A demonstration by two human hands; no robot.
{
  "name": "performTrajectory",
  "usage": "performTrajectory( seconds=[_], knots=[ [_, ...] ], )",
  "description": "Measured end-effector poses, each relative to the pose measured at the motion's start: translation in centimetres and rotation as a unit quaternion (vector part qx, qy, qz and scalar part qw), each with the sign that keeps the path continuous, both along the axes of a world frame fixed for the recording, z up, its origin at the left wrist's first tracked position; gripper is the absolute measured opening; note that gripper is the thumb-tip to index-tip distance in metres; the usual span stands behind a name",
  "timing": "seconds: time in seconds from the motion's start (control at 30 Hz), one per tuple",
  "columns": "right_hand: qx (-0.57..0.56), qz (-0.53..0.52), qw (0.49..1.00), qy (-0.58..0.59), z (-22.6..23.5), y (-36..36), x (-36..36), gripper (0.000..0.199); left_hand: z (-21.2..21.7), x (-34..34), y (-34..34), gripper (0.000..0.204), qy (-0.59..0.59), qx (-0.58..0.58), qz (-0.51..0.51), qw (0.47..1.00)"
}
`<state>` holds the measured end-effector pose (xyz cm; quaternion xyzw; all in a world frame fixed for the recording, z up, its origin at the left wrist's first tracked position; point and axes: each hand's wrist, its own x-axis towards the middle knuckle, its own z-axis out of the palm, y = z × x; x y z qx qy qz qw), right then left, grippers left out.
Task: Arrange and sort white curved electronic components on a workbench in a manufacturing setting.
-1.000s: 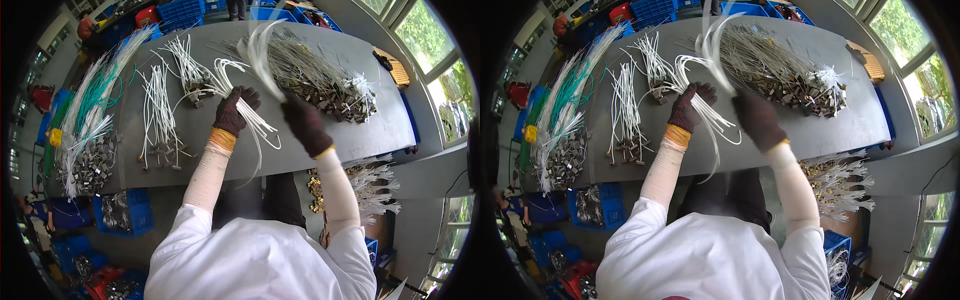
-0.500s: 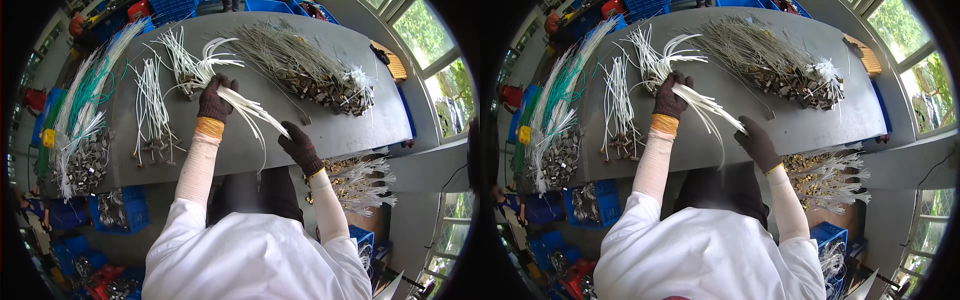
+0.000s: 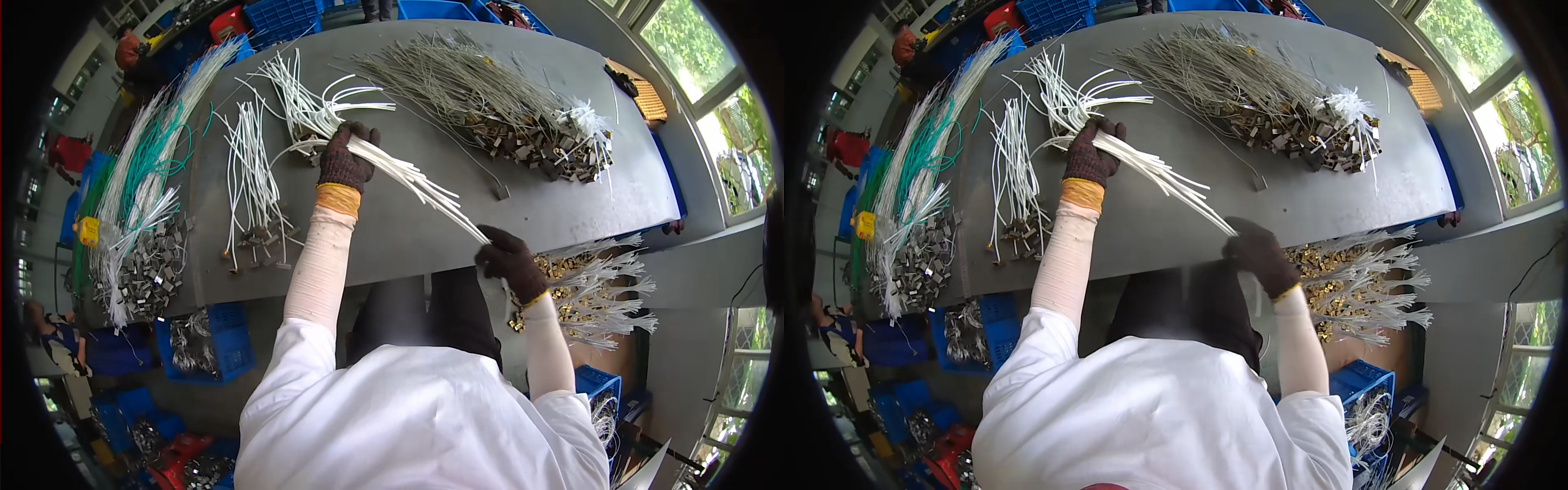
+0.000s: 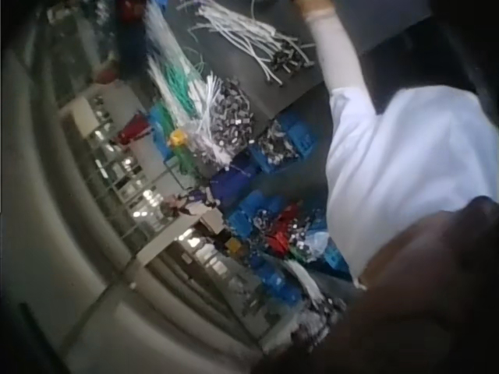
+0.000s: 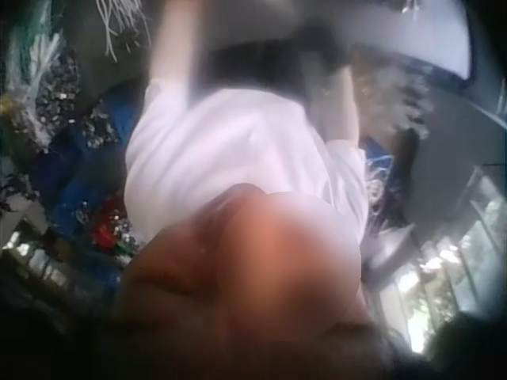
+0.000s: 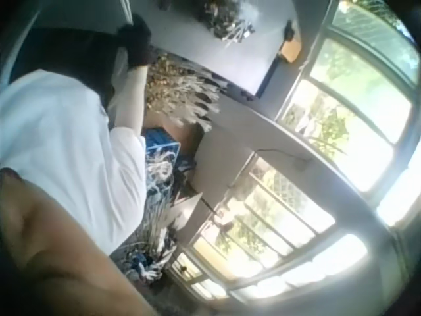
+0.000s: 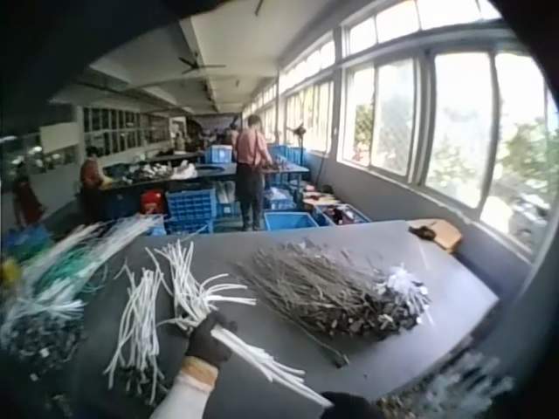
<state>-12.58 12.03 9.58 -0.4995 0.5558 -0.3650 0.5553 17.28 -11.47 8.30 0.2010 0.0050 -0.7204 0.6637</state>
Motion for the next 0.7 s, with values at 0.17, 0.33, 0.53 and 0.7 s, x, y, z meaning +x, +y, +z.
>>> performTrajectory(
  seconds=[0.17,0.33,0.53,0.7],
  knots=[
    [0.069,-0.131,0.988,-0.05,4.8,7.3,-12.1,0.026,-1.2,-1.6,0.5,0.006,-0.027,0.008,-0.018,0.999],
    [-0.213,-0.396,0.887,-0.099,11.1,9.5,-14.7,0.027,-4.6,-0.9,-0.9,0.01,-0.007,-0.055,-0.053,0.997],
    [-0.293,-0.255,0.921,0.021,14.8,-3.4,1.4,0.026,0.8,-2.6,4.7,0.023,-0.048,-0.099,-0.126,0.986],
    [-0.219,0.053,0.833,0.505,5.4,-10.1,7.9,0.027,1.1,-4.5,8.2,0.021,-0.194,-0.203,-0.056,0.958]
  ],
)
